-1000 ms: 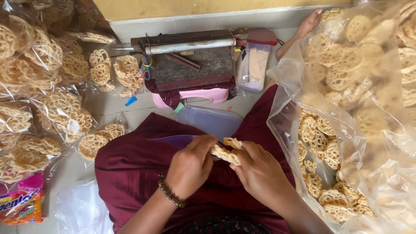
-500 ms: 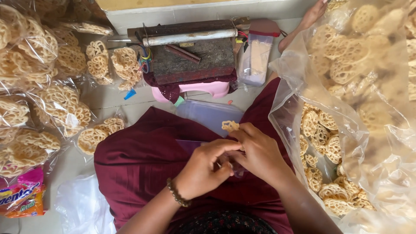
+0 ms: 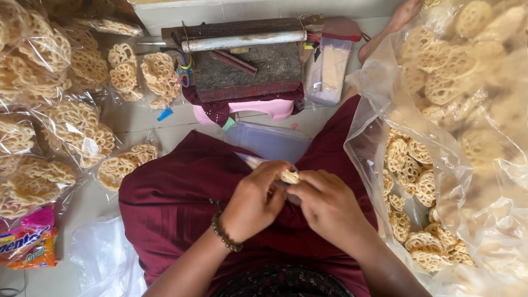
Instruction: Manually packaging crackers into small plastic bags and sealing them using a heat sealer.
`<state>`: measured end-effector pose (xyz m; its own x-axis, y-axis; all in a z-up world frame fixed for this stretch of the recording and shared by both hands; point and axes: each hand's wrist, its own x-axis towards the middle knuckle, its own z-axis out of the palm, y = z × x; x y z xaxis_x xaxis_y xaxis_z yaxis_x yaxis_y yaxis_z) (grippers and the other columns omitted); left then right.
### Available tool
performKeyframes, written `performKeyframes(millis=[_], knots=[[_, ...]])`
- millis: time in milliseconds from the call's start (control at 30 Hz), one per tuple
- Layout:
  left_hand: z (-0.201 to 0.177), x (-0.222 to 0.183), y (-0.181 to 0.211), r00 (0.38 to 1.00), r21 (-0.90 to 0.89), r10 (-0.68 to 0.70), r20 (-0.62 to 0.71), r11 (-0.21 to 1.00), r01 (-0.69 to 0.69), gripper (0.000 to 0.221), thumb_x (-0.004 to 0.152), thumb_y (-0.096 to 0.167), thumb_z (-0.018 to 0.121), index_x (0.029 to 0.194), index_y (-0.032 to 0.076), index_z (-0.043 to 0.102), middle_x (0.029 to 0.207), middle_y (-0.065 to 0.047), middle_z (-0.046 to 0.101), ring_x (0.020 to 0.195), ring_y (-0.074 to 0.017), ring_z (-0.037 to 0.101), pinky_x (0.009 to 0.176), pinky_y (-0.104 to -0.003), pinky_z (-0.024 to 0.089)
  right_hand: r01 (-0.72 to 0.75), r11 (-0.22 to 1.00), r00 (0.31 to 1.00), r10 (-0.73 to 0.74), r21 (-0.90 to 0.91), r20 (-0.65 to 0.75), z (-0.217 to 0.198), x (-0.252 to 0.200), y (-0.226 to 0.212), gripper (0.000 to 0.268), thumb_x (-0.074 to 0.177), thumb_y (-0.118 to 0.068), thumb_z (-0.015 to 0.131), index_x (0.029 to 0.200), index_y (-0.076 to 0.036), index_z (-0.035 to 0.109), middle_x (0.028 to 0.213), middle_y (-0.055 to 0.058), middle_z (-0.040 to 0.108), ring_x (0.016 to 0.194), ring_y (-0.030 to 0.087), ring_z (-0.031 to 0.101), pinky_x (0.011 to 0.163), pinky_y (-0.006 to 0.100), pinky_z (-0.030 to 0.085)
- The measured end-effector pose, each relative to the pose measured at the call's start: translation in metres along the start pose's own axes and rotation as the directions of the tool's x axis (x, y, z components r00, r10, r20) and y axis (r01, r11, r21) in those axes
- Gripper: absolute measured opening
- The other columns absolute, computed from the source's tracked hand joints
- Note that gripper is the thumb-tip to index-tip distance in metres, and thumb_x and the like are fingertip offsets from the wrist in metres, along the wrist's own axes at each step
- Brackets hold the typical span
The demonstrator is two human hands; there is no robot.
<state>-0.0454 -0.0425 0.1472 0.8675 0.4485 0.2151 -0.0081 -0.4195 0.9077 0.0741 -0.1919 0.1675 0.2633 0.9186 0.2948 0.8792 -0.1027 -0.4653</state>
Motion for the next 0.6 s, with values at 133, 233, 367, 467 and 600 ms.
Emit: performKeyframes(millis=[133,233,367,467,600], knots=[[-0.003,0.001,-0.006,0.999,0.025,0.032,-0.004,0.999,-0.032,0.058,0.070,-0.015,0.067,0.126,-0.004,0.059,0.121,-0.018,0.068,0.062,-0.0115,0.062,0.055,-0.019,0.056,-0.009,1.000,0.998,0.011,-0.026,0.062,0.002,0.000,-0.008,0.024,0.086,-0.005,0.070,0.109,-0.005,0.065,0.122,0.011,0.062,0.093,0.021,0.070,0.099,0.049,0.044],[-0.012,0.001,-0.005,0.999,-0.065,-0.051,0.020,0.997,0.052,0.062,0.073,-0.011,0.073,0.133,-0.001,0.058,0.105,-0.011,0.070,0.058,-0.0073,0.059,0.048,-0.015,0.050,0.075,0.992,0.995,-0.066,-0.106,0.080,0.008,-0.006,-0.006,0.034,0.091,-0.029,0.070,0.117,-0.008,0.064,0.132,0.011,0.062,0.114,0.024,0.065,0.116,0.068,0.013],[-0.010,0.000,0.020,0.957,-0.289,-0.148,0.250,0.932,0.219,0.065,0.072,-0.012,0.073,0.134,0.004,0.060,0.111,-0.009,0.074,0.059,-0.0035,0.060,0.047,-0.015,0.046,0.097,0.930,0.994,-0.105,-0.355,-0.006,0.026,-0.008,0.003,0.008,0.086,-0.022,0.080,0.085,-0.016,0.075,0.097,-0.002,0.072,0.099,0.013,0.059,0.121,0.059,0.014],[-0.026,0.009,0.002,0.976,-0.316,0.109,0.189,0.948,-0.044,0.085,0.076,0.002,0.083,0.149,0.005,0.039,0.143,-0.020,0.054,0.089,-0.0172,0.071,0.063,-0.019,0.063,-0.023,0.995,0.996,0.032,0.096,-0.083,0.003,-0.005,0.013,0.015,0.086,-0.002,0.074,0.085,-0.014,0.065,0.087,-0.002,0.077,0.076,0.012,0.066,0.090,0.038,0.046],[-0.020,-0.003,-0.026,0.753,0.025,-0.208,0.624,0.969,0.247,0.113,0.070,0.060,0.075,0.155,0.003,0.027,0.156,-0.022,0.042,0.142,-0.0340,0.045,0.113,-0.048,0.040,-0.193,0.852,0.967,0.249,0.486,-0.054,-0.008,-0.015,0.011,0.020,0.084,0.009,0.070,0.098,-0.006,0.068,0.098,0.007,0.072,0.062,0.008,0.057,0.054,0.019,0.045]])
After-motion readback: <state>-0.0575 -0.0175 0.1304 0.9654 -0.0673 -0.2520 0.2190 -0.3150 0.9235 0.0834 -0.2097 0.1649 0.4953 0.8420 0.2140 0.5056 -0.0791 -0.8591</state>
